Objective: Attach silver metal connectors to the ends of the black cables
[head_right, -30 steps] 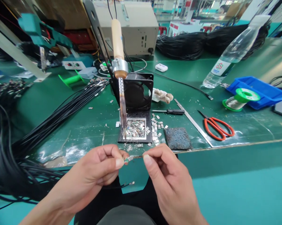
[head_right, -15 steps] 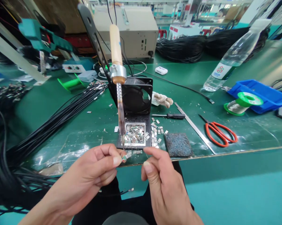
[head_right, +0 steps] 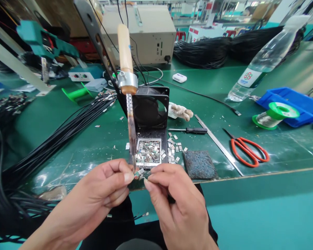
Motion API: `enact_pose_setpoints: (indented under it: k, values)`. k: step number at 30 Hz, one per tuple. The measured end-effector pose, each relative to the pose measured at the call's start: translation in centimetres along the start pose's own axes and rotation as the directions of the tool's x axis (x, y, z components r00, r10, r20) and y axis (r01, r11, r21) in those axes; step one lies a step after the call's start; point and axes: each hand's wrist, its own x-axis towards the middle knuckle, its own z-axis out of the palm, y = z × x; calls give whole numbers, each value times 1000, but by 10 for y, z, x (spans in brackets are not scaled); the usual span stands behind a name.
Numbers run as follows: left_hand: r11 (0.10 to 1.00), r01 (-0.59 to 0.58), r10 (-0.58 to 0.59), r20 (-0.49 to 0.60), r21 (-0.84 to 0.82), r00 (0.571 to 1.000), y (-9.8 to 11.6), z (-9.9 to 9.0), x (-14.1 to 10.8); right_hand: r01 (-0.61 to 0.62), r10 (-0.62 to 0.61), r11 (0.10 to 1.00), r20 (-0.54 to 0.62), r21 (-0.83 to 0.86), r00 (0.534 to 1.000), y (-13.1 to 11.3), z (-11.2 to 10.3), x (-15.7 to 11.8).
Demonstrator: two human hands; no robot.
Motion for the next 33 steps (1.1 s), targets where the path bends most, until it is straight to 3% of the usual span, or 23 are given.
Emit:
enact_pose_setpoints:
  k: [33]
  values:
    - [999,-23,23,2,32,1000,1,1,1,30,-30,999,47,-17,998,-3,1,5]
